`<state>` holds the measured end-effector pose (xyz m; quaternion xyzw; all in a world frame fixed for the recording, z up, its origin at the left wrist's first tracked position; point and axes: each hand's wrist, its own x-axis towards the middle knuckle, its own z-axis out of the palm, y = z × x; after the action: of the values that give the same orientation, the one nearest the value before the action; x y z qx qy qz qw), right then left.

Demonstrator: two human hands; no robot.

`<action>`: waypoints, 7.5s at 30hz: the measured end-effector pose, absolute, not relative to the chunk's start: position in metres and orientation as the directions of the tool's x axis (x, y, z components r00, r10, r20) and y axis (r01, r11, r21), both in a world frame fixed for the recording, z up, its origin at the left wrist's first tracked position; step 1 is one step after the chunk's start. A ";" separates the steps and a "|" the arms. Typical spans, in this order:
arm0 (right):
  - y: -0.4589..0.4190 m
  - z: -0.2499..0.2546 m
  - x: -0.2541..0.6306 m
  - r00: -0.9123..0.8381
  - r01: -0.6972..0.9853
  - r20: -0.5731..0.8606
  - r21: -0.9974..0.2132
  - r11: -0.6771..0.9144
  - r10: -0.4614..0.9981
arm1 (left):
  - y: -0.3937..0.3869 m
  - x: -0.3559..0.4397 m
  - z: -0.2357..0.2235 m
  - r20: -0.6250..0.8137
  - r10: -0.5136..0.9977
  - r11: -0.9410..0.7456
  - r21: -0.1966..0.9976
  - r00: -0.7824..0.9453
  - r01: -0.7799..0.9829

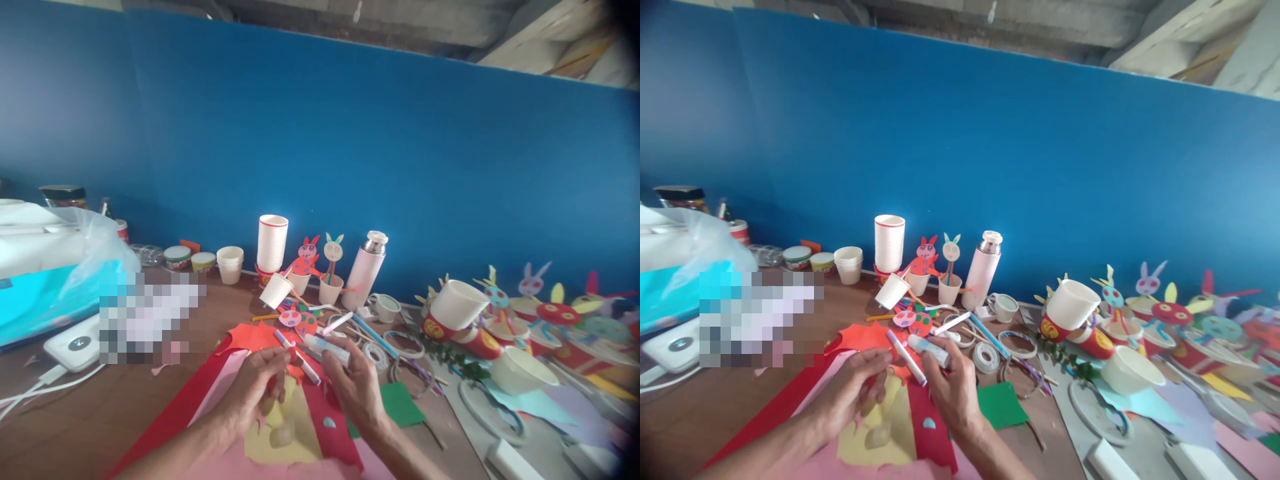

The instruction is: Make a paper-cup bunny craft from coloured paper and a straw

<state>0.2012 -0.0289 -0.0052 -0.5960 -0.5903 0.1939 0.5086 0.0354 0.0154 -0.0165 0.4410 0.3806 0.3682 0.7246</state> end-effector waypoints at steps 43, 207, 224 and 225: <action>-0.037 -0.014 0.201 -0.231 0.839 0.663 -0.235 0.491 0.712 | 0.011 0.037 -0.010 -0.177 0.828 0.286 0.950 0.531 -0.129; -0.035 -0.008 0.205 -0.258 0.876 0.610 -0.179 0.447 0.749 | 0.022 0.029 -0.023 -0.213 0.745 0.448 0.862 0.633 -0.237; -0.037 -0.006 0.203 -0.273 0.853 0.605 -0.208 0.479 0.748 | 0.024 0.023 -0.031 -0.254 0.721 0.322 0.946 0.645 0.012; -0.037 -0.006 0.203 -0.278 0.848 0.600 -0.214 0.485 0.751 | 0.023 0.023 -0.030 -0.240 0.722 0.313 0.950 0.648 0.003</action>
<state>0.2032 -0.0371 -0.0059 -0.5021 -0.7958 -0.0736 0.3303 0.0227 0.0229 -0.0301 0.5324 0.3406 0.2446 0.7353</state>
